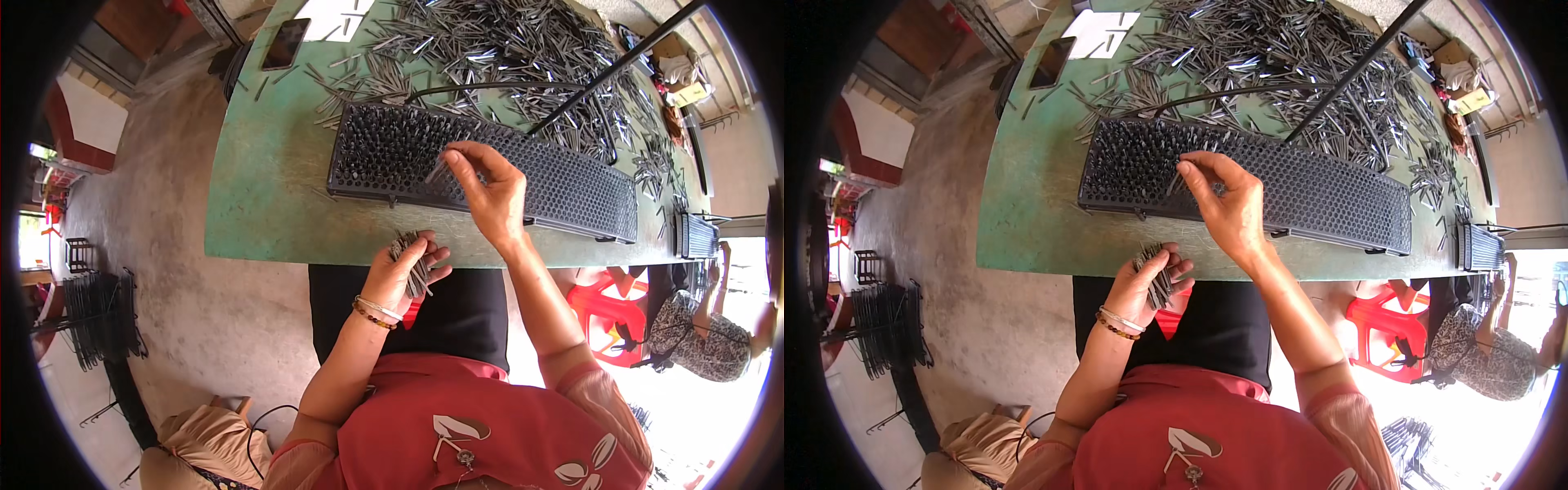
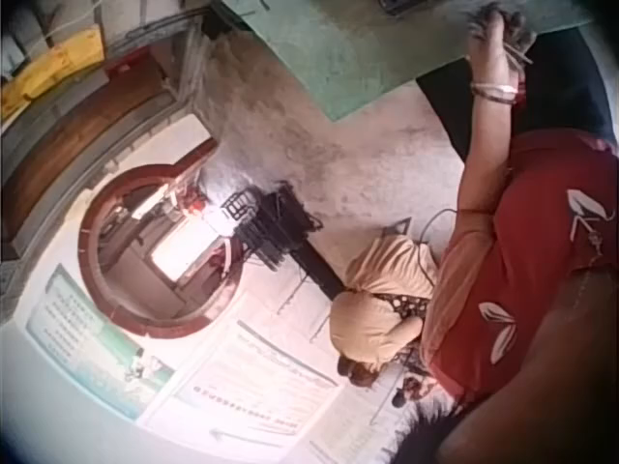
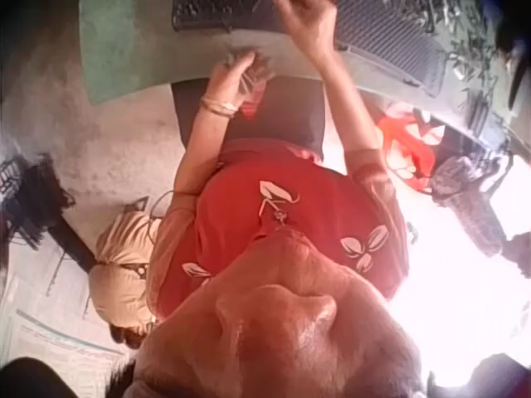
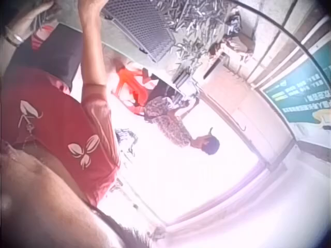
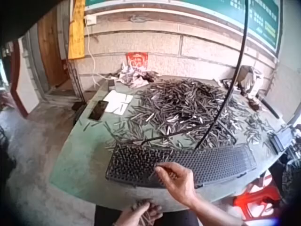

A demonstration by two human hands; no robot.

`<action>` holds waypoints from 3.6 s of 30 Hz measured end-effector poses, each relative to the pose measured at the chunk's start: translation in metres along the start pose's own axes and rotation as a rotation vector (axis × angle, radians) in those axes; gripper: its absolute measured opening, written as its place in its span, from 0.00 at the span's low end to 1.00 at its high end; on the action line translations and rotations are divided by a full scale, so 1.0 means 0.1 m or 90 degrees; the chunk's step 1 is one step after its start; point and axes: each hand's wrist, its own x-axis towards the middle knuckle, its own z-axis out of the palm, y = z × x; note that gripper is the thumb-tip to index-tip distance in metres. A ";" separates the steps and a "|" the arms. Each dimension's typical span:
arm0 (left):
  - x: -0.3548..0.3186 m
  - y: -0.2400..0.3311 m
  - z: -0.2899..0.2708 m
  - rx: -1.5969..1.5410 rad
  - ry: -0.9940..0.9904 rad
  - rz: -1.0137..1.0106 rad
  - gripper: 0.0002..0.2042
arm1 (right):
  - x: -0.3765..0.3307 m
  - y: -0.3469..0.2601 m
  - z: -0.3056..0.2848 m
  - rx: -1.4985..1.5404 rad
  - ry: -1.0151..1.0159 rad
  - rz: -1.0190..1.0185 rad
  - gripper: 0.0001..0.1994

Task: Picking up individual metal pins from a large pile and inserting them into a grid-like tray.

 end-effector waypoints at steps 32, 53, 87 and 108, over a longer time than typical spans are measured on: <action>-0.05 0.02 0.01 -0.006 -0.020 -0.040 0.16 | 0.01 0.16 0.14 -0.233 0.045 -0.313 0.08; -0.06 0.02 -0.02 -0.030 -0.027 -0.028 0.12 | -0.04 0.19 0.18 -0.283 0.054 -0.282 0.10; -0.04 0.06 -0.04 0.007 -0.024 -0.008 0.12 | 0.01 0.10 0.28 -0.036 0.016 -0.064 0.10; -0.09 0.10 -0.04 0.028 -0.055 -0.029 0.17 | 0.03 0.19 0.27 -0.128 -0.002 -0.177 0.10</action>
